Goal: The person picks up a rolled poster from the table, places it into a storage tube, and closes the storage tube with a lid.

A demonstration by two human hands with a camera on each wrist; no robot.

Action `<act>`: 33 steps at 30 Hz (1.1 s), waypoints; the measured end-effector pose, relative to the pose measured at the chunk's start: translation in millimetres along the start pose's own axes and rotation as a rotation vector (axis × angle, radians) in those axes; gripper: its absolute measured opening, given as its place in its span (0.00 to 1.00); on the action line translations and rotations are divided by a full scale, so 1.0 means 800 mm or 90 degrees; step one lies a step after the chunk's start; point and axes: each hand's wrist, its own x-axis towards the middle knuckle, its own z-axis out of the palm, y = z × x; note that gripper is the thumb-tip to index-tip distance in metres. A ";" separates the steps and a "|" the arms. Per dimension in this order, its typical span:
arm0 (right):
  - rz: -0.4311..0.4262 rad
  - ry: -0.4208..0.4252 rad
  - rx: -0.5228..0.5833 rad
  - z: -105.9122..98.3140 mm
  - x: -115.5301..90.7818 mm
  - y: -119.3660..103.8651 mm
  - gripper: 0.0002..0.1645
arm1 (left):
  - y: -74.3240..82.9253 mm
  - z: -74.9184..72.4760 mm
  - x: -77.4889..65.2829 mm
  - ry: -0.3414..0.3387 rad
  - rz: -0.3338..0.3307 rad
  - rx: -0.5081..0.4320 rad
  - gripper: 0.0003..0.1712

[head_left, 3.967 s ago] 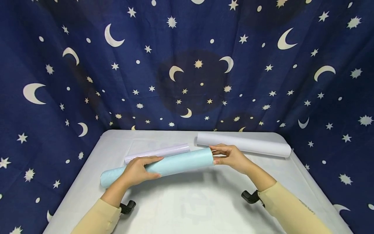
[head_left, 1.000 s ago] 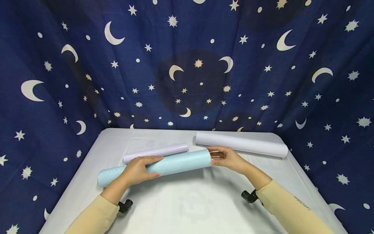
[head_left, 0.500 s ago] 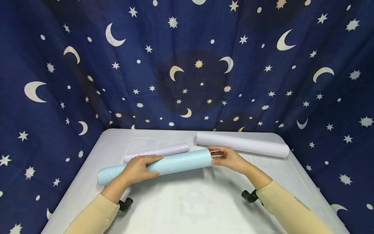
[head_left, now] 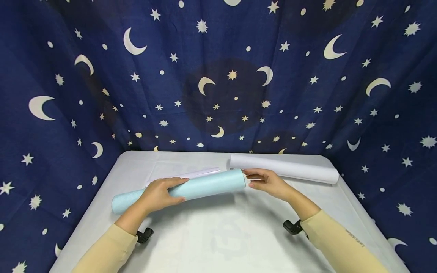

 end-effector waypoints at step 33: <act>0.011 0.191 -0.294 -0.076 -0.006 0.026 0.24 | -0.052 -0.047 0.032 -0.033 -0.090 0.044 0.40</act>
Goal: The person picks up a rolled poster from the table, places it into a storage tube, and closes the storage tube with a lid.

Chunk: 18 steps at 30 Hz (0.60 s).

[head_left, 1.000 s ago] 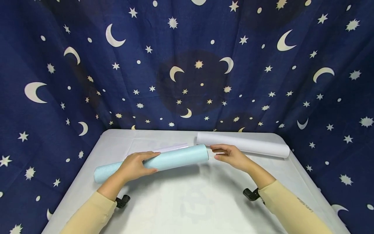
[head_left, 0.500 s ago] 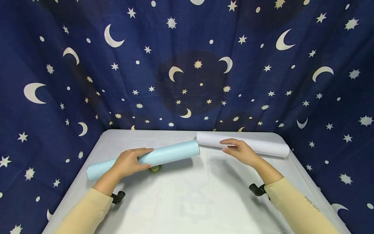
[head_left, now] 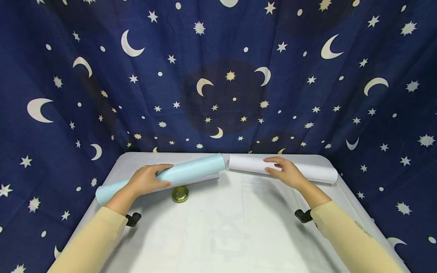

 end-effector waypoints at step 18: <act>0.017 -0.003 -0.093 -0.014 0.019 0.031 0.23 | -0.030 -0.004 0.040 -0.042 -0.033 0.007 0.42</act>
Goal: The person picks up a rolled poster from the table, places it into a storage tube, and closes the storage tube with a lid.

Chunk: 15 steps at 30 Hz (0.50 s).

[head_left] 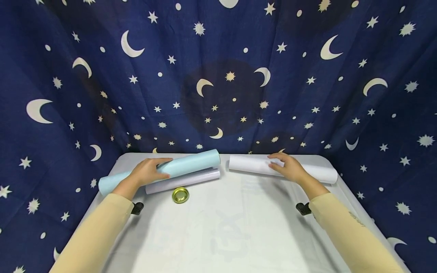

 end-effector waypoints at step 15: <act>0.051 0.003 -0.020 0.004 0.006 0.032 0.25 | -0.012 0.019 0.027 -0.037 -0.024 0.005 0.41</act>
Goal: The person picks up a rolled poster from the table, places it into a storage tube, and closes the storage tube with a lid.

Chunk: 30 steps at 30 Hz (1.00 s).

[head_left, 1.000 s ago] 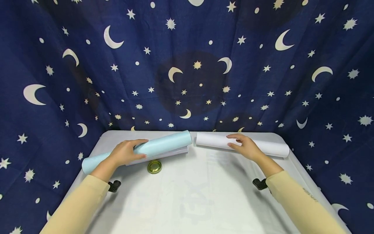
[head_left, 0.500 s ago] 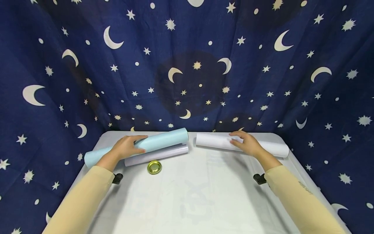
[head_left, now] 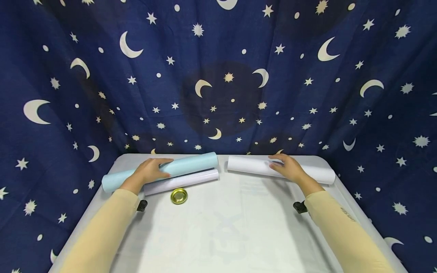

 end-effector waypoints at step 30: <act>-0.003 -0.006 -0.017 0.010 0.007 0.029 0.30 | -0.021 0.019 0.016 -0.033 -0.058 -0.061 0.42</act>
